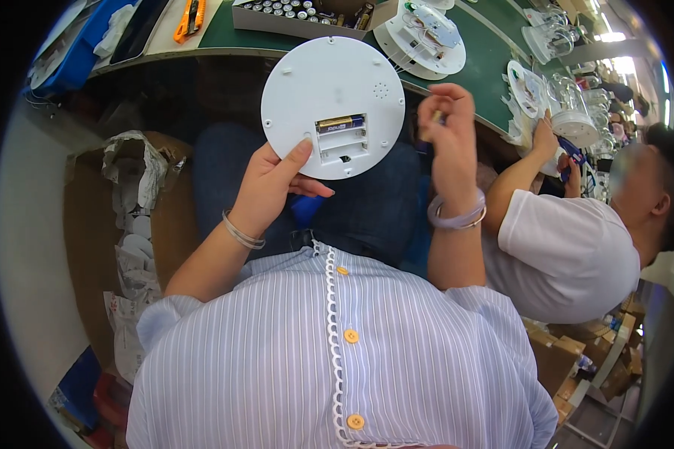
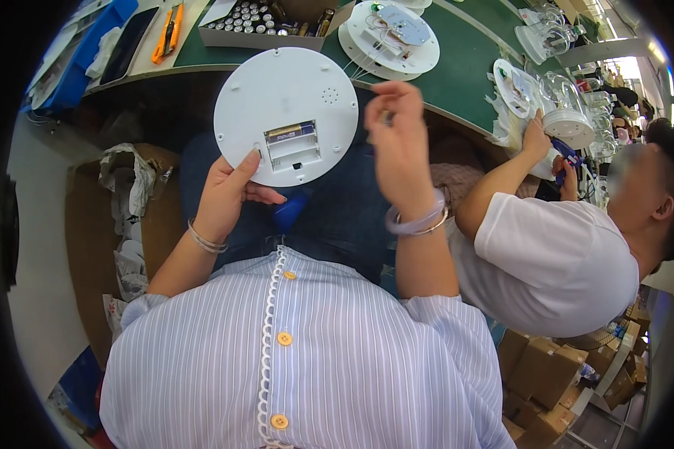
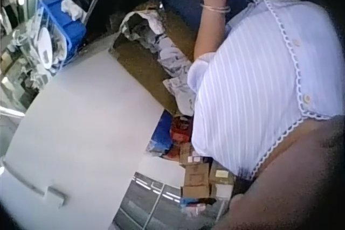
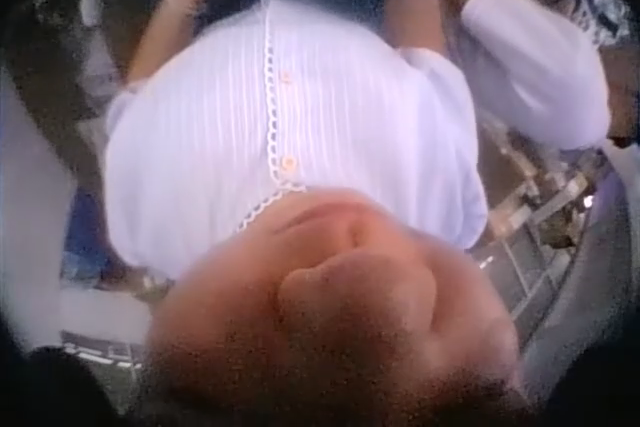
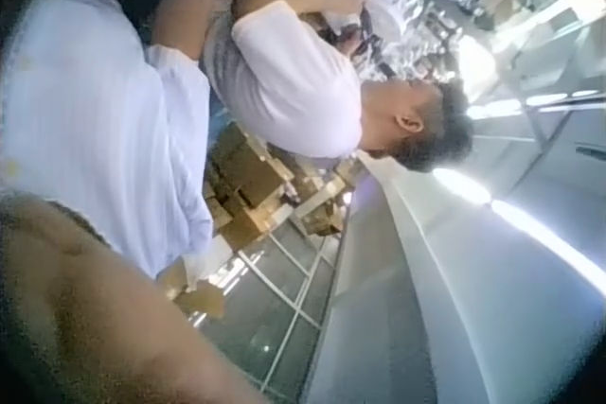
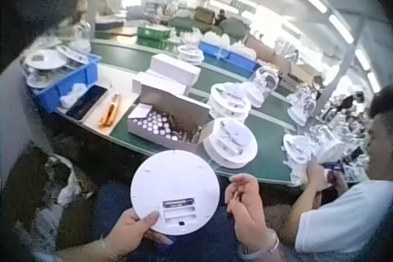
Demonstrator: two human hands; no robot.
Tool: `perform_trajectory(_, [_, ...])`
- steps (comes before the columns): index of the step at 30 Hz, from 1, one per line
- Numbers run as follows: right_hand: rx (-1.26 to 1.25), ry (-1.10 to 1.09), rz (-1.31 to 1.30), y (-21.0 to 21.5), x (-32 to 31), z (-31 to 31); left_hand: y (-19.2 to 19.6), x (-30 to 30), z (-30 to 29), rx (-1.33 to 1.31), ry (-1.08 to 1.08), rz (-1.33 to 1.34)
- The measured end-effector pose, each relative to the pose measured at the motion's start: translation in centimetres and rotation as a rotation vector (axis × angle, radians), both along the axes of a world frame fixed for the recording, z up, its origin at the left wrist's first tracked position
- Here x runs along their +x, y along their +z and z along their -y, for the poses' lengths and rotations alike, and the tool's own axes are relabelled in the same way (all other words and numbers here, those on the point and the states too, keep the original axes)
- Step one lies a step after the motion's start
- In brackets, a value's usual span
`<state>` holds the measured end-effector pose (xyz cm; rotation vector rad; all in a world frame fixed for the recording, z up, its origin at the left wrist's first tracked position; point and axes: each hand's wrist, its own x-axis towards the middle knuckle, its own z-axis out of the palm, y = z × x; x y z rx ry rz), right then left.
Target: The recorder is inserting multiple batteries into the battery compartment of circular white plastic light fixture components at an assembly line.
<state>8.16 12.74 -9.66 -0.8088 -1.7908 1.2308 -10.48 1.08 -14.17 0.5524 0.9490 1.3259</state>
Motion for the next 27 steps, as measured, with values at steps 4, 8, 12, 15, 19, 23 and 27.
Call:
perform_trajectory(4, [0.279,0.138,0.141,-0.2,-2.4,2.7,0.3,0.5,0.1,-0.027,0.013,0.025])
perform_trajectory(8, [0.557,0.059,0.378,0.6,-2.3,2.8,0.7,0.3,0.5,0.039,0.057,0.018])
perform_trajectory(12, [0.518,0.011,0.441,0.5,-1.7,2.6,0.9,0.1,0.5,0.092,0.102,-0.036])
perform_trajectory(15, [0.522,0.000,0.453,0.8,-1.7,2.8,0.8,0.2,0.4,0.139,0.099,-0.007])
perform_trajectory(19, [0.380,0.110,0.297,1.5,-2.9,3.9,0.6,0.6,0.4,0.140,0.085,-0.005])
perform_trajectory(23, [0.500,0.270,0.231,1.1,-4.2,3.6,0.8,0.8,0.6,0.142,0.073,0.007])
perform_trajectory(27, [0.669,0.264,0.344,0.6,-4.2,3.4,0.8,0.4,0.6,0.127,0.059,0.019])
